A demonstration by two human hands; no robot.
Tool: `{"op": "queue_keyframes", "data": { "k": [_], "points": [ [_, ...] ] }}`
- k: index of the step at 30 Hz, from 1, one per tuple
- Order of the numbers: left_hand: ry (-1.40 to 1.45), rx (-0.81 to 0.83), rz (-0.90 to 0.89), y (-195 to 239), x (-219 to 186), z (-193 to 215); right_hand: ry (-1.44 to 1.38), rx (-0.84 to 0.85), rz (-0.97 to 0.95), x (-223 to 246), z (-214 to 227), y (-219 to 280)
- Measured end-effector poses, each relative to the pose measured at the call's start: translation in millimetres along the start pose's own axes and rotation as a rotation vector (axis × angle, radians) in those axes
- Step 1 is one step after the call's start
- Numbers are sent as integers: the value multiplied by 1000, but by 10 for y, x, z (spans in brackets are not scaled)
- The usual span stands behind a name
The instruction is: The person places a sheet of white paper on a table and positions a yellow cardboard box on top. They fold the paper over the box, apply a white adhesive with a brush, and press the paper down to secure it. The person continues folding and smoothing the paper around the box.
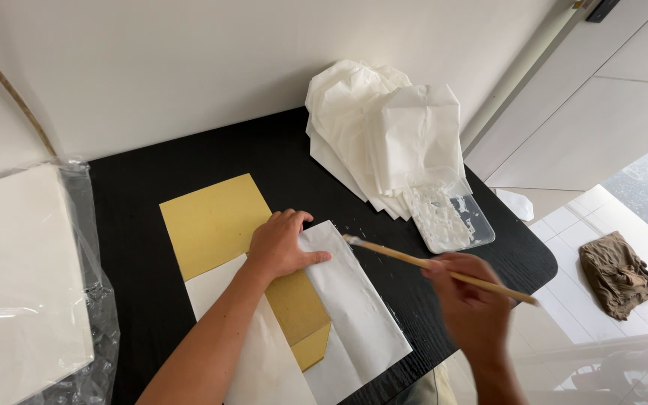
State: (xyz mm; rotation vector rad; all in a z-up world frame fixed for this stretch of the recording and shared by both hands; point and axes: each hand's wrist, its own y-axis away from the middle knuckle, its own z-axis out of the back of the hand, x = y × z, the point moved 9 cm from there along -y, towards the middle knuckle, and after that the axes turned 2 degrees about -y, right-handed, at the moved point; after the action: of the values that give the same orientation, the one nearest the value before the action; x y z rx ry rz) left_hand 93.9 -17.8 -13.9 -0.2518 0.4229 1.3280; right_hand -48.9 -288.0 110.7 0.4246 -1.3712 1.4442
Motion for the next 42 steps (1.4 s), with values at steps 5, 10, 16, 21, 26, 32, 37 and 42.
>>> {"op": "queue_keyframes", "data": {
  "k": [5,10,16,21,26,32,37,42],
  "points": [
    [119,29,94,35,27,61,3,-369,154,-40,826,117],
    [247,49,109,-1,108,37,144,-460,-28,-538,943,47],
    [409,144,148,135,51,210,104,-370,-298,-715,739,77],
    [444,157,157,132,77,199,73,-285,-453,-783,747,147],
    [439,161,164,151,72,208,238,380,-930,-1333,668,741],
    [559,171,118,191,48,253,20,366,-1125,-1167,82,1687],
    [602,197,168,263,6,319,51,335,-1238,-759,-278,1750],
    [593,172,152,210,34,287,361,398,-1016,-827,-408,1684]
  ]
}}
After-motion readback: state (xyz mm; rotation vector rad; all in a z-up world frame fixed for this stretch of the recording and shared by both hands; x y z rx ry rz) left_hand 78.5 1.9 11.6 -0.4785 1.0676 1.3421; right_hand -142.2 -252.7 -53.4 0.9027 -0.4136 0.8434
